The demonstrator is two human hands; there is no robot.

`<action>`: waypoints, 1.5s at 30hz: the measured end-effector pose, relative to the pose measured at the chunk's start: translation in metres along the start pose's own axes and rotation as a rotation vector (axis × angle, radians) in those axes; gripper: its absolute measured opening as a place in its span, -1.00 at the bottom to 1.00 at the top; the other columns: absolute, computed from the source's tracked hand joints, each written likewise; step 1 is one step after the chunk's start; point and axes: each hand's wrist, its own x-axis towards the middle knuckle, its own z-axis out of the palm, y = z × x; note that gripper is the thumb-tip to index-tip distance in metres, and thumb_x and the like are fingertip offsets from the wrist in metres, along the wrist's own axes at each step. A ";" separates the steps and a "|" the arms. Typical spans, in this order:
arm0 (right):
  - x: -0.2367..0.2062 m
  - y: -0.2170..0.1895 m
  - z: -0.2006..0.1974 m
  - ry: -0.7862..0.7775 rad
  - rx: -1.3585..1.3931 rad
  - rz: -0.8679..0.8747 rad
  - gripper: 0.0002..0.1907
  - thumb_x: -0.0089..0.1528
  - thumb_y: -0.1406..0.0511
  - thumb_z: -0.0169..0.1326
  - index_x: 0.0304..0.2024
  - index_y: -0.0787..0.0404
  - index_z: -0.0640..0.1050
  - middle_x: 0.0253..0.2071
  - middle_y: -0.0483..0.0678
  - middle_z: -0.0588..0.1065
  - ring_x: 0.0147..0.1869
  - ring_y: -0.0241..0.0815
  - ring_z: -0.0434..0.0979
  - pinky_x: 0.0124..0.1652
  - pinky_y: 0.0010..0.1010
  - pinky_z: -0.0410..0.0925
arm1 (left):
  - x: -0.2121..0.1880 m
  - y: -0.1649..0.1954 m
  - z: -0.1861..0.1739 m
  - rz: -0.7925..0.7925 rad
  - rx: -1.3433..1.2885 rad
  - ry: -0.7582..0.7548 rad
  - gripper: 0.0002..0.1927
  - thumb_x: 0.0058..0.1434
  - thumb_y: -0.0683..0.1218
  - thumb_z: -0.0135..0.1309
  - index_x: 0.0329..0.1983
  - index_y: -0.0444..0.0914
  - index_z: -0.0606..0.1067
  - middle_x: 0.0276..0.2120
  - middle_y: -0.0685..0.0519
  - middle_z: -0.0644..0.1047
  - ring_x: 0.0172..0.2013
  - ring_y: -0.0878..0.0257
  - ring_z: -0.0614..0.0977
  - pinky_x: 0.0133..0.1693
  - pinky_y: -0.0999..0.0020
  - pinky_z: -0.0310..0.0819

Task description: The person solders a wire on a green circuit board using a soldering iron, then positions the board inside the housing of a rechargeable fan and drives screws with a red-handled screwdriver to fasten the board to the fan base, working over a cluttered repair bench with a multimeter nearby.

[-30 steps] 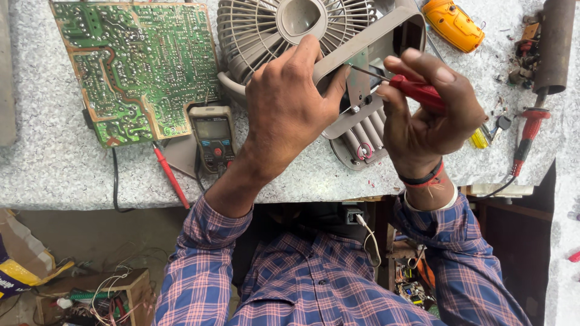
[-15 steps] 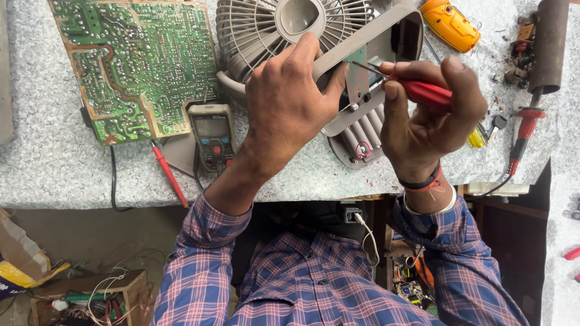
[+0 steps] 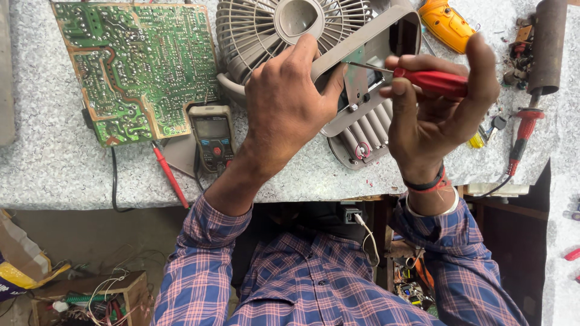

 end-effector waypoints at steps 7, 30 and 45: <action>-0.005 -0.002 0.002 0.027 0.021 0.041 -0.21 0.60 0.47 0.17 0.57 -0.06 -0.07 0.30 0.16 0.44 0.26 -0.09 0.59 0.10 -0.40 0.55 | 0.000 0.000 0.000 0.004 -0.008 -0.008 -0.62 0.23 0.08 0.31 -0.27 -0.28 0.45 -0.49 -0.02 0.57 -0.50 0.10 0.67 -0.45 0.13 0.50; -0.005 0.001 0.001 0.011 -0.195 -0.059 0.05 0.44 0.51 0.24 0.62 -0.13 -0.19 0.06 0.07 0.57 0.15 -0.06 0.63 0.12 -0.34 0.51 | 0.002 0.000 0.001 -0.049 0.003 -0.078 -0.57 0.16 0.09 0.33 -0.24 -0.31 0.43 -0.53 -0.04 0.55 -0.53 0.09 0.68 -0.47 0.14 0.54; 0.006 0.009 0.006 0.060 -0.176 -0.116 -0.07 0.50 0.47 0.24 0.67 -0.07 -0.06 0.14 0.00 0.53 0.08 -0.16 0.64 0.13 -0.35 0.57 | 0.003 -0.004 0.004 -0.014 -0.042 -0.100 -0.66 0.16 0.01 0.22 -0.27 -0.32 0.39 -0.59 -0.03 0.51 -0.60 0.11 0.65 -0.53 0.15 0.53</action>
